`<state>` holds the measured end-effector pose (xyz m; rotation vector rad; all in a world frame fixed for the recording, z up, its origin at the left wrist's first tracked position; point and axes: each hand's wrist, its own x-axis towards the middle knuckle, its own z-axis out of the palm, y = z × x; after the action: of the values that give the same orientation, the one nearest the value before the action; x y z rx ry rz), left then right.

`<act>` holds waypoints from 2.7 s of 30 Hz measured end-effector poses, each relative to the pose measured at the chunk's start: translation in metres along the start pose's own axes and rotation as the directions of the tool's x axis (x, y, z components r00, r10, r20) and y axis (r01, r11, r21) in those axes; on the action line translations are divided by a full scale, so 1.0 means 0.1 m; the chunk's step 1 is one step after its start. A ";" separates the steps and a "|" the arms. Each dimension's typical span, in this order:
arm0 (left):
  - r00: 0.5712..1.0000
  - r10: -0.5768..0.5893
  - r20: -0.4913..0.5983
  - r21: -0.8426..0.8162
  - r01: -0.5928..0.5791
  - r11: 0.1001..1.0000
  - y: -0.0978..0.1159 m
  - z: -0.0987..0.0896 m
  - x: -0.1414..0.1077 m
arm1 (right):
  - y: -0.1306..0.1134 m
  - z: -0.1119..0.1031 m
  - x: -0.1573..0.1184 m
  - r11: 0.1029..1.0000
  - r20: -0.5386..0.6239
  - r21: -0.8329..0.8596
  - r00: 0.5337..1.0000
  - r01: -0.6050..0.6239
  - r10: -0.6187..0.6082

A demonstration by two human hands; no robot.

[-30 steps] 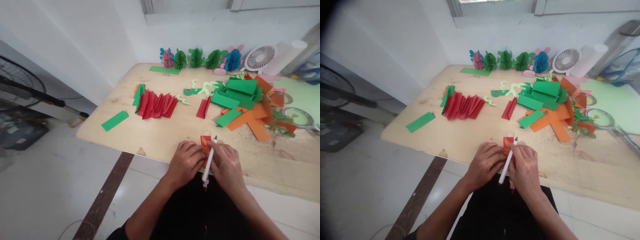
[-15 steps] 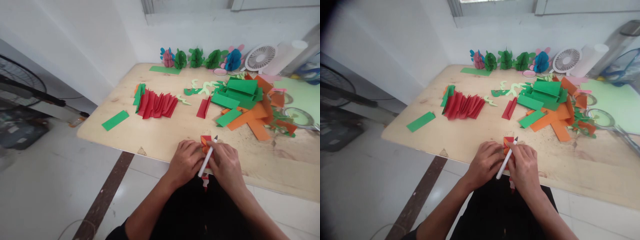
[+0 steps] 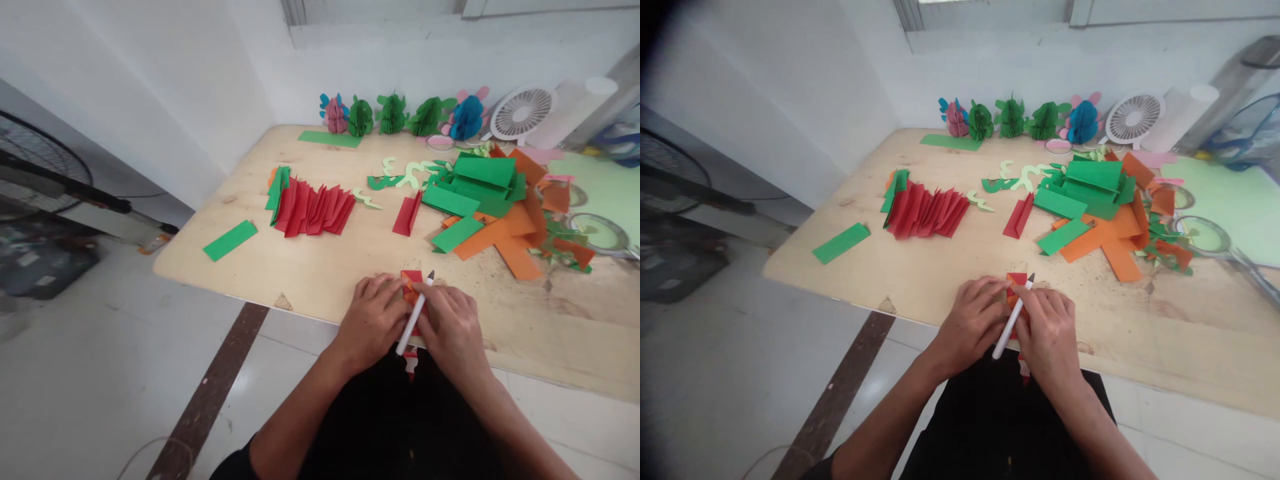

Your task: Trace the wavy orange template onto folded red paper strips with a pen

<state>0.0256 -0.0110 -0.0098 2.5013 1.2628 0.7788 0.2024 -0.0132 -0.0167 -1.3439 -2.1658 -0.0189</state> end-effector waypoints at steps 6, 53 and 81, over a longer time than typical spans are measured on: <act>0.999 -0.009 0.031 -0.001 0.009 1.000 0.00 0.00 0.00 | 0.00 0.00 0.00 1.000 -0.009 -0.003 1.000 0.008 -0.008; 0.999 -0.035 -0.008 -0.046 0.034 0.998 -0.02 0.01 -0.02 | -0.01 0.00 0.00 1.000 -0.008 0.018 1.000 -0.017 0.017; 0.999 -0.019 -0.026 -0.056 0.017 0.998 -0.03 0.03 -0.02 | 0.01 0.01 0.00 1.000 -0.003 0.021 1.000 0.004 -0.004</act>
<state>0.0244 -0.0109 -0.0145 2.4406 1.2529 0.8337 0.2024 -0.0124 -0.0172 -1.3265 -2.1605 0.0005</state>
